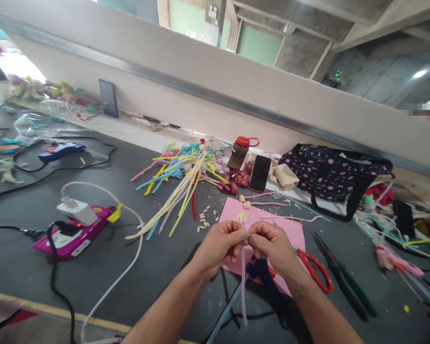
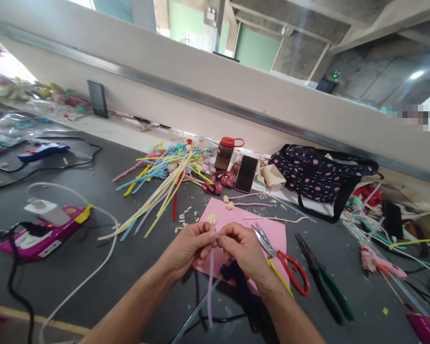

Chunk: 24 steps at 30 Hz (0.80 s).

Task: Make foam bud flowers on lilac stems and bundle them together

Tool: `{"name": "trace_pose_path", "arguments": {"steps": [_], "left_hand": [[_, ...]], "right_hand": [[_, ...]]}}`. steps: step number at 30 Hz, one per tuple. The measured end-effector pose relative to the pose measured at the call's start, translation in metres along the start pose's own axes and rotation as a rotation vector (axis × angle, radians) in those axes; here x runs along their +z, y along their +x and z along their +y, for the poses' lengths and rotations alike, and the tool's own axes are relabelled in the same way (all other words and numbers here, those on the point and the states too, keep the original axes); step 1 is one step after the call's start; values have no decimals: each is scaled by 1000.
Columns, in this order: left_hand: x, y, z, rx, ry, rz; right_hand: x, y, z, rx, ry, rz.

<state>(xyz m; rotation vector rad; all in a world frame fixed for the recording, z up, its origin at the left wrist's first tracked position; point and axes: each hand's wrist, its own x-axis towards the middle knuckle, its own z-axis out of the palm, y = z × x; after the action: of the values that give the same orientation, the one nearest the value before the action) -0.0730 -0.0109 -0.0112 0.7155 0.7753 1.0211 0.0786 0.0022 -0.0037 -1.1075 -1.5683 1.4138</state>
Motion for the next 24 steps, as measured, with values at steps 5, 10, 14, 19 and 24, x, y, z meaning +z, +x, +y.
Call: {"name": "trace_pose_path", "arguments": {"steps": [5,10,14,19,24], "left_hand": [[-2,0,-2,-23,-31,-58],[-4,2,-3,-62,-55,-83],[-4,5,-4,-69,-81,-53],[-7,8,-3,14,-131,4],[-9,8,-2,11,-126,31]], "right_hand": [[-5,-2,3,-36,41,-94],[-9,-1,4,-78,-9,-127],[-4,2,7,-57,27,-59],[6,6,10,27,178,82],[9,5,10,38,254,131]]}}
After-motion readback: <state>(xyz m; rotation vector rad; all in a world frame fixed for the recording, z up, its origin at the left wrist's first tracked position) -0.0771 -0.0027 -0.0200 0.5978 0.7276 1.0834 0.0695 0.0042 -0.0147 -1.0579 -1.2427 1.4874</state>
